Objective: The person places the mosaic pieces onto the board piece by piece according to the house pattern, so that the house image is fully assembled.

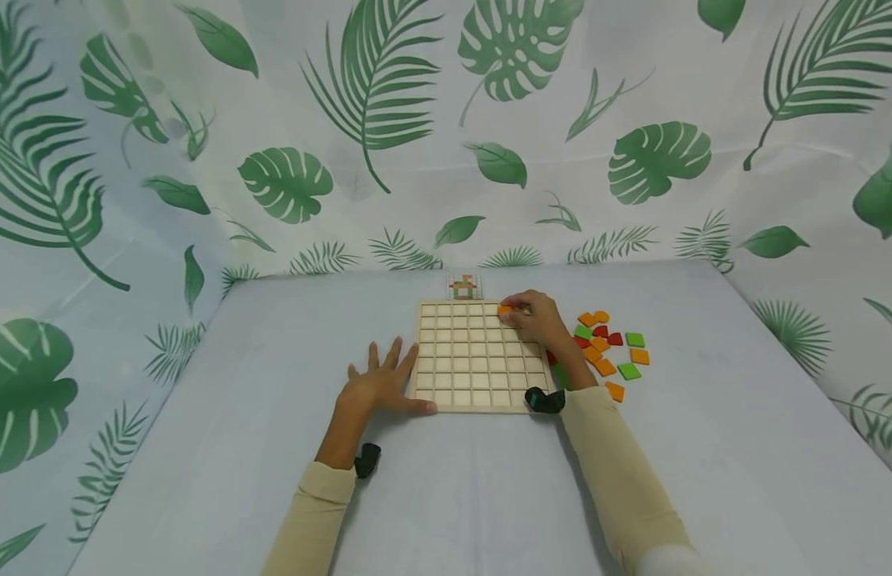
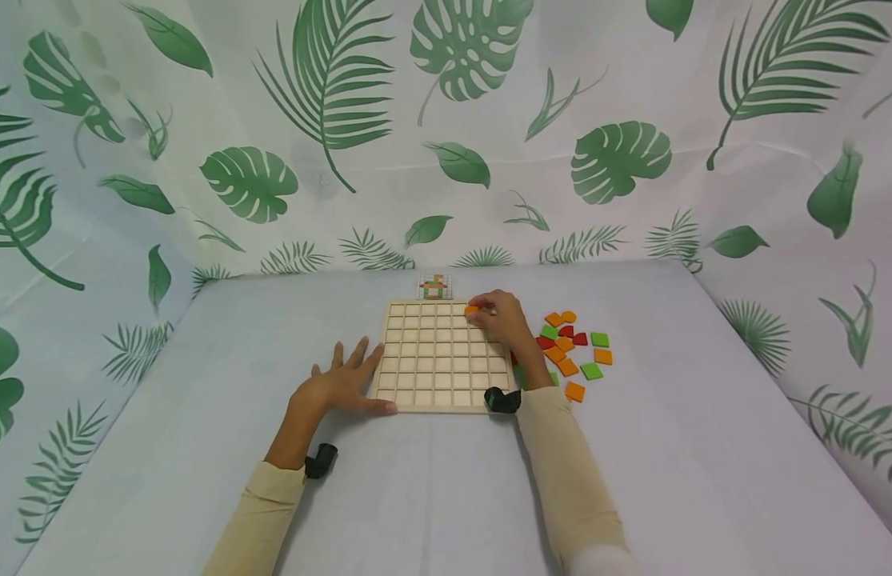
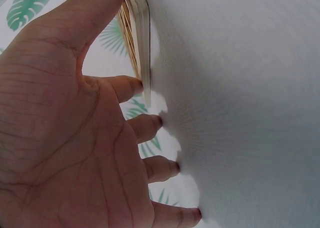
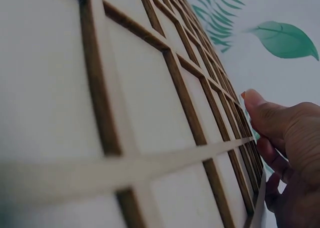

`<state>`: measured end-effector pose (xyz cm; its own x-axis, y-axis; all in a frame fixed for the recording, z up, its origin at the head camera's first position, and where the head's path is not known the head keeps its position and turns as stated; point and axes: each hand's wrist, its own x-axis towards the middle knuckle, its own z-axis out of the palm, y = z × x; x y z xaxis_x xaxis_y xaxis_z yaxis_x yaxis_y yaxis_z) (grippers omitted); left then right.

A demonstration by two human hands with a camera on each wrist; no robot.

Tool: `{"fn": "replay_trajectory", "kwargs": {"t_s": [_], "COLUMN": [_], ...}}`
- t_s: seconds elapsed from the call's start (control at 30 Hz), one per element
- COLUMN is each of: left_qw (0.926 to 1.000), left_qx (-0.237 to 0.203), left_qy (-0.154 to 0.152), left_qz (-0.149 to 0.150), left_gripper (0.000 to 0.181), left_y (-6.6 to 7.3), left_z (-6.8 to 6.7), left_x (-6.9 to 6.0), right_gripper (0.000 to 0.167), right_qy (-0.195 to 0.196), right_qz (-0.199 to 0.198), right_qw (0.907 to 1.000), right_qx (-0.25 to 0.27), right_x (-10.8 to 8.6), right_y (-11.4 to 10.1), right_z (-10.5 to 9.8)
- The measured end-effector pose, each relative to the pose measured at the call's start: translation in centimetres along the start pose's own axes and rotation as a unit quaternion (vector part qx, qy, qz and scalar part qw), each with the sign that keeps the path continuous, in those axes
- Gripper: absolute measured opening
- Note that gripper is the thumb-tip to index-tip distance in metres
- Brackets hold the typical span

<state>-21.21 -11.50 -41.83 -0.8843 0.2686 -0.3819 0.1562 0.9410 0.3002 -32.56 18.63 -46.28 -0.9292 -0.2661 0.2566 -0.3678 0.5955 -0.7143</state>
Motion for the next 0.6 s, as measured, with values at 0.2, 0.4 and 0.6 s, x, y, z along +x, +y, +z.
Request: {"fn": "replay_trajectory", "kwargs": {"t_s": [0.2, 0.4, 0.6], "left_qw": [1.0, 1.0, 1.0], "left_qx": [0.002, -0.003, -0.002], "left_qy": [0.001, 0.001, -0.001], "left_qz": [0.0, 0.001, 0.004], "left_gripper": [0.109, 0.109, 0.109], "left_y": [0.0, 0.0, 0.0], "left_z": [-0.1, 0.0, -0.1], "left_x": [-0.1, -0.1, -0.1], "right_gripper": [0.029, 0.028, 0.027], "right_qy": [-0.004, 0.006, 0.022], "right_qz": [-0.005, 0.004, 0.004], "right_qw": [0.9998, 0.9992, 0.9984], "right_qx": [-0.017, -0.038, -0.053], "right_x": [0.6, 1.0, 1.3], "right_y": [-0.1, -0.2, 0.0], "right_z": [0.5, 0.8, 1.3]}}
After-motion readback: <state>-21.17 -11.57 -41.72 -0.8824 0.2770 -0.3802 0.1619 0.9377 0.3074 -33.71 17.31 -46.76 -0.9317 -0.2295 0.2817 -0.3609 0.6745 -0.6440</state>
